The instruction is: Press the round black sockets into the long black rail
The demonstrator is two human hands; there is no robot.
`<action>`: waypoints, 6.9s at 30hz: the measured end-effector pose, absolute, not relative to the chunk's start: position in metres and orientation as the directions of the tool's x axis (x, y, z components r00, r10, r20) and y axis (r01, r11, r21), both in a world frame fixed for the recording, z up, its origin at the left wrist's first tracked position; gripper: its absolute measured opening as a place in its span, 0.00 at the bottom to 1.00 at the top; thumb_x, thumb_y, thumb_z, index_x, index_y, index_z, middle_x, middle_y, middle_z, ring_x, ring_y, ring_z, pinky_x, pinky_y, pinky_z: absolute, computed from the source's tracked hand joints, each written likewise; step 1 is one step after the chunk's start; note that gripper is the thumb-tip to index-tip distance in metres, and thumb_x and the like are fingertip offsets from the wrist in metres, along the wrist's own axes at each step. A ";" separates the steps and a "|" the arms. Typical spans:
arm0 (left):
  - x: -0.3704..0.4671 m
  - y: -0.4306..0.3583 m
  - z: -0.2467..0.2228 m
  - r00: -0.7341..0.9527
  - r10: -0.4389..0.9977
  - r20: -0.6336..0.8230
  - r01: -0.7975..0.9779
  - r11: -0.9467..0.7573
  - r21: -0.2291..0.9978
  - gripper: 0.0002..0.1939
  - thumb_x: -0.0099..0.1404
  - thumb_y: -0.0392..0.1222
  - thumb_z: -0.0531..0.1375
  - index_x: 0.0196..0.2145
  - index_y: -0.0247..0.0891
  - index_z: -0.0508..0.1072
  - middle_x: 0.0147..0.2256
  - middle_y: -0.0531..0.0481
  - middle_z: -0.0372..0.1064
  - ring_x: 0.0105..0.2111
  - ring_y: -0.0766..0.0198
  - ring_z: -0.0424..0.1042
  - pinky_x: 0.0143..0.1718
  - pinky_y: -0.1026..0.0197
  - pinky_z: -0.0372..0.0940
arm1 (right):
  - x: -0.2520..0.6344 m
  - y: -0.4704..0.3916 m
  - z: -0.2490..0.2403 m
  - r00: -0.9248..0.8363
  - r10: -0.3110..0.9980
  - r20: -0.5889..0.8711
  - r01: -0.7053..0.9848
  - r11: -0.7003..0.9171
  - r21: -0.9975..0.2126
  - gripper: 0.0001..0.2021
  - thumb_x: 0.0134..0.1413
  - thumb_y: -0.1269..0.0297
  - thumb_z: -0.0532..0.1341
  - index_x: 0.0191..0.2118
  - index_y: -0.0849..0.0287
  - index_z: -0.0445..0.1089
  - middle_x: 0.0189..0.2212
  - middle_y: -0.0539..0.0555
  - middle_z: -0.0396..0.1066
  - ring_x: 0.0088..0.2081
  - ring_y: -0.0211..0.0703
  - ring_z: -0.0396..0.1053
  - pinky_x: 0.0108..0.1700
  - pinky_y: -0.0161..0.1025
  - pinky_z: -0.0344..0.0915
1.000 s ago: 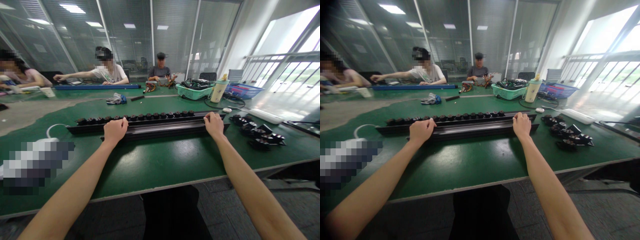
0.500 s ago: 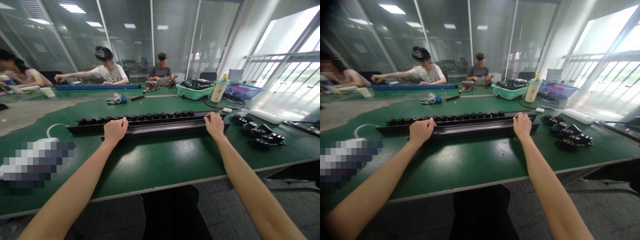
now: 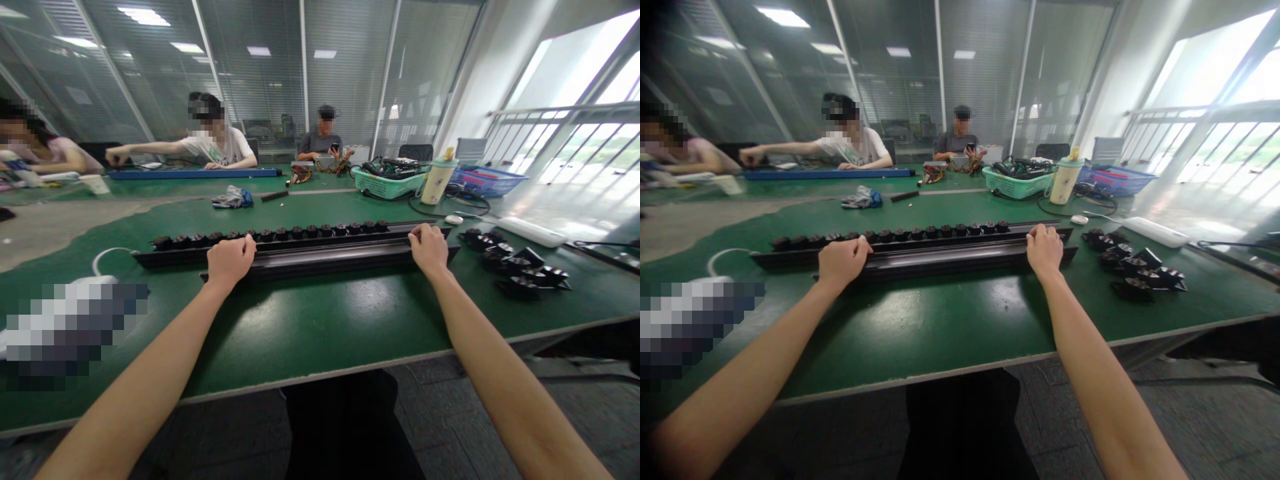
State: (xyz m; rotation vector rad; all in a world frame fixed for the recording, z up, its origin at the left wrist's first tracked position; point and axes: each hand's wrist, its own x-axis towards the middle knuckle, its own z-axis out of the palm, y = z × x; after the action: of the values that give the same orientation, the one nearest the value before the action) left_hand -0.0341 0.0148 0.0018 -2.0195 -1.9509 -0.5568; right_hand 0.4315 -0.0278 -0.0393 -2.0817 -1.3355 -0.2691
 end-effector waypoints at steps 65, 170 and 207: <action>-0.033 0.014 0.003 0.015 0.891 0.453 0.997 -0.047 0.058 0.39 0.77 0.55 0.37 0.42 0.38 0.87 0.39 0.36 0.82 0.43 0.44 0.80 0.43 0.51 0.66 | 0.441 -0.027 -0.039 0.528 0.712 0.464 0.836 -0.340 -0.430 0.11 0.69 0.64 0.55 0.48 0.60 0.73 0.50 0.67 0.70 0.51 0.58 0.67 0.56 0.52 0.63; -0.034 0.014 0.001 0.018 0.889 0.457 0.995 -0.060 0.077 0.39 0.77 0.55 0.37 0.42 0.38 0.86 0.39 0.36 0.82 0.44 0.44 0.80 0.44 0.50 0.66 | 0.463 -0.026 -0.043 0.646 0.603 0.468 0.763 -0.491 -0.421 0.11 0.70 0.63 0.58 0.50 0.58 0.75 0.49 0.64 0.72 0.49 0.57 0.70 0.54 0.53 0.62; -0.034 0.014 0.001 0.023 0.882 0.471 0.996 -0.063 0.070 0.39 0.77 0.55 0.37 0.41 0.38 0.87 0.38 0.36 0.82 0.42 0.44 0.80 0.42 0.51 0.66 | 0.462 -0.033 -0.033 0.732 0.597 0.329 0.673 -0.555 -0.488 0.20 0.66 0.69 0.55 0.61 0.58 0.72 0.58 0.67 0.68 0.59 0.64 0.67 0.60 0.62 0.65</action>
State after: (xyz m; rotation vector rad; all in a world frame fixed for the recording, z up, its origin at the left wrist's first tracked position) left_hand -0.0342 0.0145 0.0010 -2.0233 -1.9330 -0.5783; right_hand 0.4617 -0.0332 -0.0332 -2.3313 -0.9567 -0.1655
